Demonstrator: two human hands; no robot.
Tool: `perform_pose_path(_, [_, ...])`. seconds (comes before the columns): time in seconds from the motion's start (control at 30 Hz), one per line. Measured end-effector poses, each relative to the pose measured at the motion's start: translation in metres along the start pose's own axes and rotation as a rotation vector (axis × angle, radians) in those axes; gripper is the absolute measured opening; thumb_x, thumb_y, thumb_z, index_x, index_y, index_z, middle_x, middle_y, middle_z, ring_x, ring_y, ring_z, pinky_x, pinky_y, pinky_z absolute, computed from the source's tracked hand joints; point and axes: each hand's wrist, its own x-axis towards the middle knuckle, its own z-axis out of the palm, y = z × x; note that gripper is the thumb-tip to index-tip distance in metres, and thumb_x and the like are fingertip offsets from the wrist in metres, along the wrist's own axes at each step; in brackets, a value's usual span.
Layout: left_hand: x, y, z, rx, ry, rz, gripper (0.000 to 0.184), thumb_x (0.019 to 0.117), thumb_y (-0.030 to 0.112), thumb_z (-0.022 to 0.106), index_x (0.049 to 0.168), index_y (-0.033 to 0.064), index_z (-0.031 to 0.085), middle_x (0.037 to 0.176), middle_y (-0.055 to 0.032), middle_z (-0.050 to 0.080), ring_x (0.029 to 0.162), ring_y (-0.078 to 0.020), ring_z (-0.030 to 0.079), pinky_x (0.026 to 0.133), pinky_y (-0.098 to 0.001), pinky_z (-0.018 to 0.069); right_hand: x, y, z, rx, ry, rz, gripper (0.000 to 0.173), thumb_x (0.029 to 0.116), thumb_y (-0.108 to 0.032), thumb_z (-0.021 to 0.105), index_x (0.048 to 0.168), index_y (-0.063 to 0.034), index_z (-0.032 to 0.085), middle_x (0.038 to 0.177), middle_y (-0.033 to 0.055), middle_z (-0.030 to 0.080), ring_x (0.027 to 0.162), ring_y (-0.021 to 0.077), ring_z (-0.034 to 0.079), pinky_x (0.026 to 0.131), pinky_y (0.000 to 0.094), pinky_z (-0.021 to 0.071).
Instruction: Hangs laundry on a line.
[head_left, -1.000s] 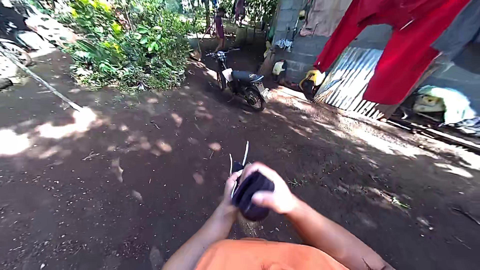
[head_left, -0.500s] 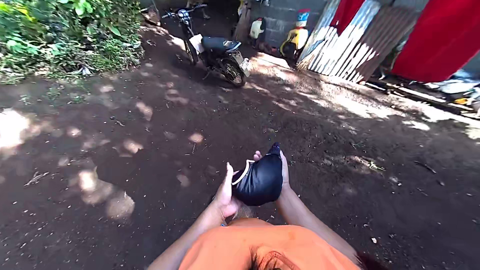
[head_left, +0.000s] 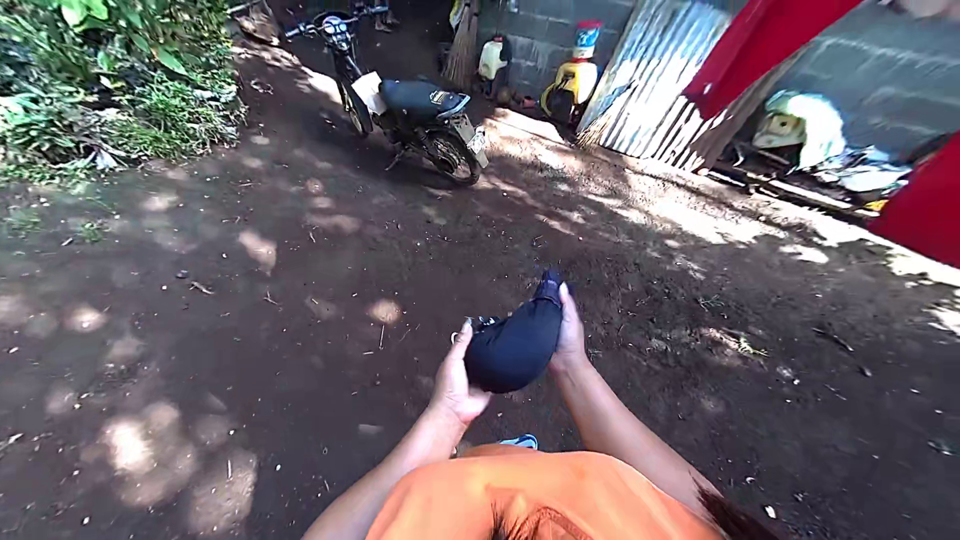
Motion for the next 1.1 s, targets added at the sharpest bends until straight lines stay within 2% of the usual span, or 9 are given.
perform_pose_path(0.27, [0.083,0.019,0.012,0.182,-0.161,-0.05,0.04,0.1111,0.037,0.037,0.121,0.0087,0.063,0.106,-0.01,0.073,0.1,-0.0212,0.071,0.088,-0.0414,0.0596,0.06,0.015,-0.026,0.347,-0.147,0.311,0.071,0.1031,-0.068,0.025,0.118,-0.0102,0.063,0.103,0.012,0.074,0.098,0.0237,0.072,0.086,0.0447,0.0609])
perform_pose_path(0.43, [0.163,0.042,0.035,0.625,0.02,0.402,0.039,0.1103,0.03,0.043,0.138,0.0029,0.046,0.115,-0.0137,0.063,0.103,-0.0196,0.064,0.09,-0.0401,0.0558,0.141,-0.01,0.001,0.317,-0.078,0.159,0.057,0.108,-0.056,0.027,0.108,-0.0102,0.062,0.089,0.009,0.072,0.083,0.0194,0.073,0.074,0.0412,0.062])
perform_pose_path(0.57, [0.196,0.062,0.052,0.635,0.061,0.09,0.07,0.1057,0.066,0.017,0.163,0.025,0.019,0.141,-0.0251,0.054,0.108,-0.0439,0.066,0.077,-0.0592,0.0588,0.213,-0.043,0.03,0.126,-0.064,-0.019,0.04,0.1114,-0.039,0.03,0.113,-0.0113,0.058,0.088,0.0038,0.07,0.081,0.012,0.07,0.071,0.033,0.0613])
perform_pose_path(0.63, [0.211,0.074,0.066,0.423,-0.249,-0.058,0.095,0.0897,0.086,0.002,0.161,0.0265,0.022,0.147,-0.0239,0.052,0.12,-0.0473,0.062,0.084,-0.063,0.0581,0.239,-0.059,0.048,-0.019,-0.176,-0.081,0.037,0.1117,-0.031,0.029,0.114,-0.0078,0.058,0.089,0.005,0.072,0.082,0.0123,0.072,0.074,0.0319,0.0622])
perform_pose_path(0.7, [0.233,0.078,0.081,0.192,-0.408,-0.042,0.106,0.0829,0.093,0.011,0.154,0.0193,0.038,0.143,-0.0219,0.057,0.125,-0.0433,0.06,0.093,-0.0623,0.0557,0.249,-0.064,0.061,-0.168,-0.376,-0.107,0.035,0.1063,-0.027,0.033,0.118,-0.0038,0.058,0.092,0.0061,0.074,0.084,0.014,0.073,0.078,0.0336,0.0626])
perform_pose_path(0.8, [0.264,0.083,0.116,-0.128,-0.29,0.18,0.064,0.1036,0.063,0.031,0.11,0.0109,0.068,0.1,-0.0116,0.074,0.094,-0.024,0.073,0.082,-0.043,0.0612,0.257,-0.071,0.072,-0.271,-0.603,-0.169,0.042,0.0964,-0.031,0.055,0.127,-0.0035,0.058,0.098,0.0025,0.074,0.09,0.0105,0.071,0.086,0.0317,0.0603])
perform_pose_path(0.87, [0.278,0.09,0.141,-0.114,-0.151,0.442,0.037,0.1081,0.027,0.031,0.101,0.011,0.063,0.089,-0.0055,0.072,0.085,-0.0155,0.071,0.077,-0.0346,0.0608,0.27,-0.076,0.068,-0.18,-0.59,-0.212,0.035,0.0973,-0.035,0.061,0.117,-0.0075,0.064,0.095,0.0027,0.075,0.089,0.0122,0.073,0.086,0.0332,0.0605])
perform_pose_path(0.93, [0.292,0.098,0.155,0.073,-0.102,0.747,0.016,0.0994,0.006,0.041,0.106,0.0104,0.055,0.091,-0.0013,0.068,0.087,-0.0113,0.068,0.08,-0.0327,0.0591,0.286,-0.084,0.067,-0.042,-0.445,-0.185,0.028,0.1039,-0.025,0.042,0.107,-0.0103,0.065,0.087,0.0044,0.076,0.082,0.0159,0.074,0.079,0.0359,0.0628])
perform_pose_path(1.1, [0.328,0.118,0.16,0.836,-0.653,1.335,0.009,0.0886,0.006,0.065,0.097,0.0029,0.066,0.098,-0.0062,0.072,0.099,-0.0129,0.069,0.092,-0.0322,0.0583,0.33,-0.095,0.076,-0.028,-0.134,0.15,0.044,0.1122,-0.03,0.029,0.09,-0.011,0.061,0.069,0.0016,0.067,0.062,0.0101,0.066,0.059,0.0291,0.0588])
